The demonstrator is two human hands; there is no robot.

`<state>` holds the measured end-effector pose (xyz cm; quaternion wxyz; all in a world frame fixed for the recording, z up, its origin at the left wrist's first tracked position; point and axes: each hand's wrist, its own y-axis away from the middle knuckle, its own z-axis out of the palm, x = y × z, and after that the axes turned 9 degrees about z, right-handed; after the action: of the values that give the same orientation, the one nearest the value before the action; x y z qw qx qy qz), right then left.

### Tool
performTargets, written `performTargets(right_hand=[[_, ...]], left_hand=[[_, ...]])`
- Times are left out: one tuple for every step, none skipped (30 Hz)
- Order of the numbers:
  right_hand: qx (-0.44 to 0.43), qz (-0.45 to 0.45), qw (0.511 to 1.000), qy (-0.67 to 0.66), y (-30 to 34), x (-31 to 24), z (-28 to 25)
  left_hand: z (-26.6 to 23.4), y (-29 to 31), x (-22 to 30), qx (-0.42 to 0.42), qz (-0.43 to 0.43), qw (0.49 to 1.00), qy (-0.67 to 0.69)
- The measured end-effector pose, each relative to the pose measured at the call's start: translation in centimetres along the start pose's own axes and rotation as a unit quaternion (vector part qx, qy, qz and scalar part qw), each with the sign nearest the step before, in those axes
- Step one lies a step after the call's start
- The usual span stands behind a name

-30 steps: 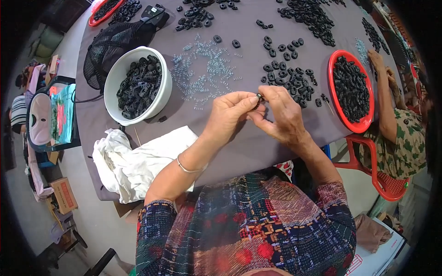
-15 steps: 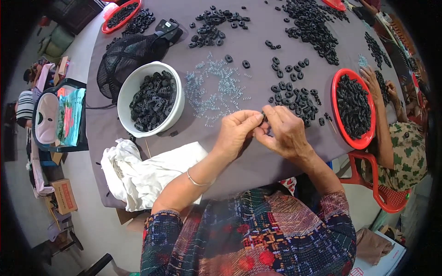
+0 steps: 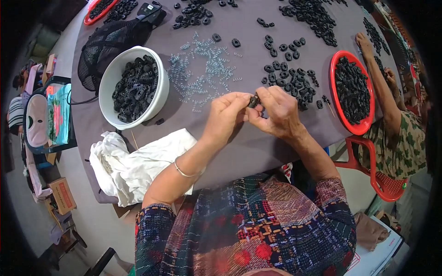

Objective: The person is sorting and inspecting small black plastic ring-like components on a work table.

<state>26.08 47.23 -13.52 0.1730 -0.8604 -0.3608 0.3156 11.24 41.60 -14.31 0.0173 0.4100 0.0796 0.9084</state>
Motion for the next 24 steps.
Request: performTargets(right_hand=[[-0.001,0.002,1.000,0.000,0.0,0.2,0.0],[0.008,0.000,1.000,0.002,0.1,0.3,0.0],[0.018,-0.003,1.000,0.004,0.1,0.5,0.0],[0.018,0.001,1.000,0.005,0.2,0.7,-0.1],[0.020,-0.006,1.000,-0.006,0.2,0.8,-0.1],[0.022,-0.014,1.000,-0.016,0.3,0.9,-0.1],[0.022,-0.011,1.000,-0.016,0.4,1.0,-0.1],[0.020,-0.014,0.999,-0.021,0.5,1.1,0.0],[0.018,-0.018,0.999,-0.026,0.6,1.2,0.0],[0.017,-0.016,0.999,-0.027,0.6,1.3,0.1],[0.016,-0.022,0.999,-0.027,0.6,1.3,0.0],[0.014,-0.029,0.999,-0.026,0.6,1.4,0.0],[0.013,-0.027,0.999,-0.026,0.6,1.5,0.0],[0.009,-0.033,0.999,-0.029,0.6,1.6,-0.1],[0.005,-0.039,0.999,-0.033,0.6,1.6,-0.2],[0.005,-0.037,0.999,-0.033,0.6,1.7,-0.2],[0.006,-0.046,0.998,-0.037,0.6,1.8,-0.2],[0.007,-0.055,0.998,-0.041,0.7,1.8,-0.2],[0.007,-0.054,0.998,-0.041,0.7,1.8,-0.3],[0.007,-0.051,0.998,-0.043,0.7,1.8,-0.2],[0.007,-0.048,0.998,-0.045,0.6,1.7,-0.1],[0.007,-0.047,0.998,-0.046,0.7,1.7,0.0],[0.000,-0.049,0.998,-0.048,0.9,1.6,0.1],[-0.006,-0.051,0.997,-0.051,0.9,1.6,0.0]], left_hand=[[-0.1,0.1,-0.1,-0.001,-0.001,1.000,-0.023],[0.0,0.1,-0.1,-0.002,-0.005,1.000,-0.022],[0.2,0.2,-0.1,-0.005,-0.003,0.999,-0.034],[0.4,0.1,-0.1,-0.009,-0.001,0.999,-0.046],[0.4,0.2,-0.1,-0.008,-0.003,0.999,-0.047],[0.4,0.2,0.0,-0.012,-0.006,0.998,-0.063],[0.4,0.2,0.0,-0.016,-0.008,0.997,-0.079],[0.3,0.2,0.0,-0.015,-0.010,0.997,-0.079],[0.2,0.2,0.1,-0.017,-0.014,0.997,-0.074],[0.2,0.3,0.1,-0.020,-0.017,0.997,-0.069],[0.1,0.2,0.1,-0.020,-0.019,0.997,-0.069],[0.1,0.2,0.1,-0.024,-0.019,0.996,-0.083],[0.1,0.2,0.2,-0.028,-0.018,0.995,-0.097],[0.1,0.2,0.1,-0.028,-0.020,0.995,-0.097],[0.1,0.1,0.1,-0.031,-0.020,0.994,-0.099],[0.1,0.1,0.1,-0.034,-0.019,0.994,-0.102],[0.1,0.2,0.2,-0.034,-0.020,0.994,-0.102],[0.2,0.2,0.2,-0.036,-0.019,0.993,-0.107],[0.2,0.2,0.3,-0.040,-0.018,0.993,-0.111],[0.3,0.2,0.5,-0.039,-0.020,0.993,-0.111],[0.5,0.2,0.7,-0.034,-0.025,0.992,-0.119],[0.5,0.2,0.8,-0.030,-0.029,0.991,-0.127],[0.4,0.2,0.8,-0.031,-0.028,0.991,-0.128],[0.1,0.2,0.6,-0.043,-0.026,0.990,-0.129]])
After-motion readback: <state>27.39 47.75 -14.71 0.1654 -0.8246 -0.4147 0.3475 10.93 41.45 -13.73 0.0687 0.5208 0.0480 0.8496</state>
